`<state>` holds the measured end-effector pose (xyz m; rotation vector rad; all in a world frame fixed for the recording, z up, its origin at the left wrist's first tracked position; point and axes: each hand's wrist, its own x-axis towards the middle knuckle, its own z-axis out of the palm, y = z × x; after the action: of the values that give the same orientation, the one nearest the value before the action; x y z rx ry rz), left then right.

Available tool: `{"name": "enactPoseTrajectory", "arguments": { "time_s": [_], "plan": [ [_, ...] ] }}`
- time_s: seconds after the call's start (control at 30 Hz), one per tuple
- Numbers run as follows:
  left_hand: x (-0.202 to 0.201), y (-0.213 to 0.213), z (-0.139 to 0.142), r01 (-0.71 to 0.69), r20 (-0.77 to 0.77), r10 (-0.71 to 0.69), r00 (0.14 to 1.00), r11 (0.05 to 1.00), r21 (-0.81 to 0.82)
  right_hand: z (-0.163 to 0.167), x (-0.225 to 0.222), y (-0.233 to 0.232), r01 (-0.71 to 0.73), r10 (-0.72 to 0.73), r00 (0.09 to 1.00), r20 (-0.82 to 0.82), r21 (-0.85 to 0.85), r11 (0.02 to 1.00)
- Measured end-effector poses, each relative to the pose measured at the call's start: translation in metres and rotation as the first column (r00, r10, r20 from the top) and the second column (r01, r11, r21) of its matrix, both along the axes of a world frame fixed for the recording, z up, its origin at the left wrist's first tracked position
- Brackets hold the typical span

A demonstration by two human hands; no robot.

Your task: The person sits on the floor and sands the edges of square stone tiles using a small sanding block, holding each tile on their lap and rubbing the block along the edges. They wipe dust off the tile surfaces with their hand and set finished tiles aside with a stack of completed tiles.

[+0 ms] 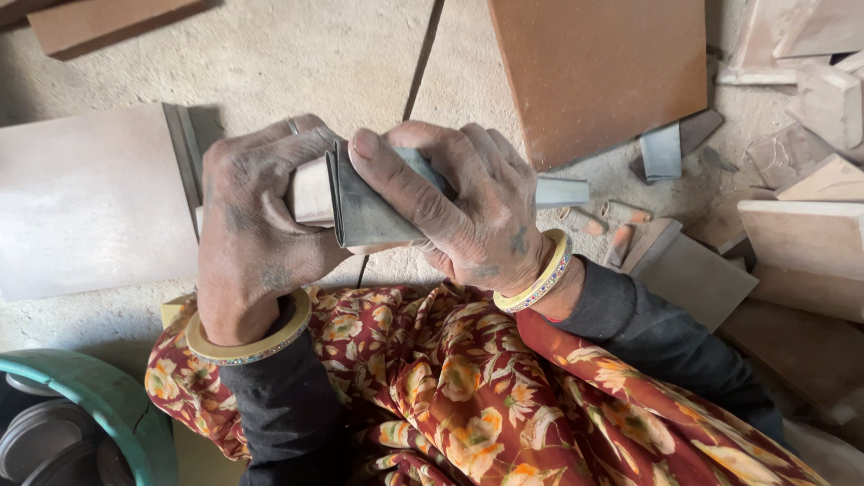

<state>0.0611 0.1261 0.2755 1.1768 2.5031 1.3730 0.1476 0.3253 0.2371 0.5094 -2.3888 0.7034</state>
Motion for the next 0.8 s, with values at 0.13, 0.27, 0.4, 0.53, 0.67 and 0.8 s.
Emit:
{"name": "enactPoseTrajectory", "arguments": {
  "time_s": [0.13, 0.27, 0.4, 0.53, 0.67, 0.8],
  "plan": [
    [0.000, 0.000, 0.000, -0.021, 0.011, 0.021, 1.000, 0.999, -0.028, 0.003, 0.000, -0.002, -0.013, 0.014, 1.000, 0.023, -0.026, 1.000],
    [-0.001, 0.001, -0.004, -0.060, 0.143, 0.059, 0.988, 0.998, 0.007, 0.004, -0.001, -0.003, 0.008, -0.006, 1.000, 0.031, -0.057, 0.998],
    [-0.009, 0.004, -0.010, -0.028, -0.013, 0.029, 0.999, 0.999, 0.033, 0.000, -0.006, -0.004, -0.024, 0.025, 1.000, 0.009, -0.050, 0.998],
    [-0.013, 0.008, -0.014, -0.069, 0.047, 0.069, 0.996, 0.997, -0.021, -0.003, -0.011, -0.004, -0.013, 0.010, 0.999, -0.045, -0.061, 0.998],
    [-0.014, 0.007, -0.017, -0.069, 0.022, 0.069, 0.997, 0.998, -0.014, -0.002, -0.010, -0.007, -0.037, 0.032, 0.997, -0.072, -0.062, 0.997],
    [-0.009, -0.006, -0.017, -0.084, 0.018, 0.084, 0.996, 0.996, -0.003, 0.002, -0.008, -0.015, -0.082, 0.078, 0.995, -0.056, -0.063, 0.995]
  ]
}}
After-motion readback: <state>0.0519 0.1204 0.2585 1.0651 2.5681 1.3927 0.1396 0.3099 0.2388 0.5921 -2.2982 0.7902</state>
